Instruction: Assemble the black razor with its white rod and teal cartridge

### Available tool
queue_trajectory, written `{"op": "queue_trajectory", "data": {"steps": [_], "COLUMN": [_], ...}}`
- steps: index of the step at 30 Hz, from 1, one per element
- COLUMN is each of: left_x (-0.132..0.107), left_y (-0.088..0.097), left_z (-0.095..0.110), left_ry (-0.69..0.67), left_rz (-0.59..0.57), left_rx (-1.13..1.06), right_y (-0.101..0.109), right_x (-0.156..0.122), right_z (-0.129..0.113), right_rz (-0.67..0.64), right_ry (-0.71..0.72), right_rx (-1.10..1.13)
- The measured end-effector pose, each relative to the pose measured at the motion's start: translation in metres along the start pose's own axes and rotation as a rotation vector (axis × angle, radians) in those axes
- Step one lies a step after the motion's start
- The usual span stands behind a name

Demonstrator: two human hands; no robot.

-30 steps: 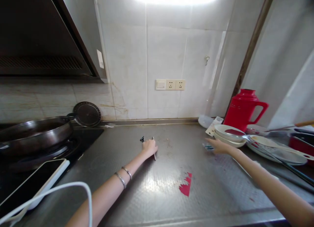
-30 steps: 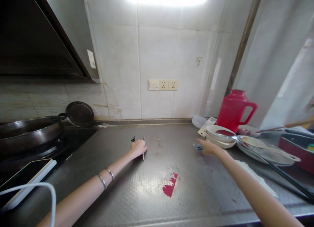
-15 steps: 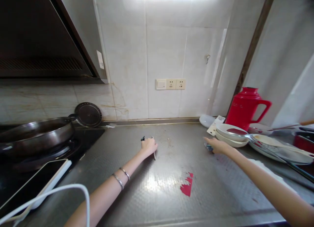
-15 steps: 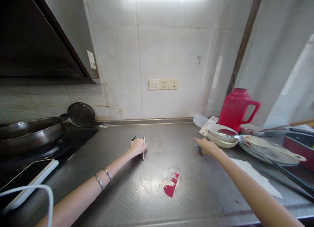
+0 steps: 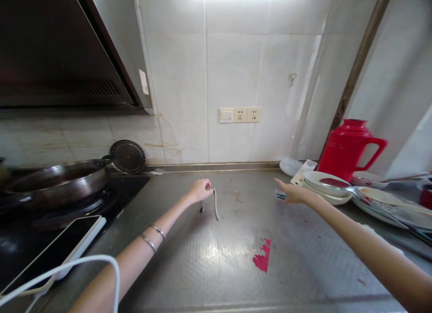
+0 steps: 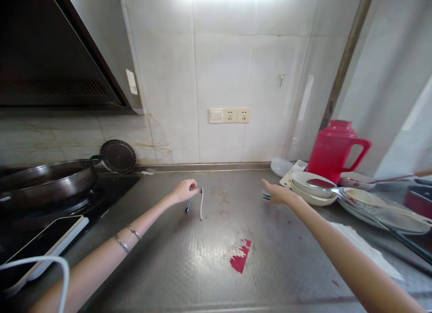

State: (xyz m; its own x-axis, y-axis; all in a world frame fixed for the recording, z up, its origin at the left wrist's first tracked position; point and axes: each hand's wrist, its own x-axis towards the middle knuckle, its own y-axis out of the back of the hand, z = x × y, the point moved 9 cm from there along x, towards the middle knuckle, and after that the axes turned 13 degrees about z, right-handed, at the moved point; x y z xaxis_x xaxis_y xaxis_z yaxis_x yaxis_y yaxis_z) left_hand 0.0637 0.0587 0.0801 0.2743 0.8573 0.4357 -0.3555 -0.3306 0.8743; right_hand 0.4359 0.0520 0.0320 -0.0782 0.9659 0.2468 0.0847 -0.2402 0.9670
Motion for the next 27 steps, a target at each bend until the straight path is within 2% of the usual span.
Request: {"op": "queue_trajectory", "data": {"steps": [4, 8, 11, 15, 19, 23, 27], "left_x": [-0.007, -0.016, -0.024, -0.038, -0.048, -0.047, -0.037], "left_y": [-0.009, -0.018, -0.015, -0.007, -0.007, -0.006, -0.011], "left_z": [0.026, 0.046, 0.057, 0.062, 0.064, 0.063, 0.06], "left_ry": [-0.186, -0.259, -0.284, -0.283, -0.304, -0.294, -0.293], "left_rz": [-0.043, -0.104, -0.095, -0.034, -0.034, -0.016, -0.004], "left_rx": [-0.006, -0.042, -0.093, -0.153, -0.182, -0.165, -0.168], "right_y": [0.012, 0.032, 0.043, 0.046, 0.047, 0.046, 0.05], "right_x": [0.005, -0.005, -0.016, -0.03, -0.038, -0.04, -0.037], "right_z": [-0.09, -0.186, -0.23, -0.261, -0.276, -0.279, -0.269], "right_rz": [-0.094, -0.073, -0.026, -0.013, -0.019, -0.027, -0.006], "right_ry": [0.175, 0.417, 0.525, 0.613, 0.645, 0.61, 0.551], "right_rx": [0.006, 0.048, 0.035, 0.025, 0.03, 0.016, -0.022]}}
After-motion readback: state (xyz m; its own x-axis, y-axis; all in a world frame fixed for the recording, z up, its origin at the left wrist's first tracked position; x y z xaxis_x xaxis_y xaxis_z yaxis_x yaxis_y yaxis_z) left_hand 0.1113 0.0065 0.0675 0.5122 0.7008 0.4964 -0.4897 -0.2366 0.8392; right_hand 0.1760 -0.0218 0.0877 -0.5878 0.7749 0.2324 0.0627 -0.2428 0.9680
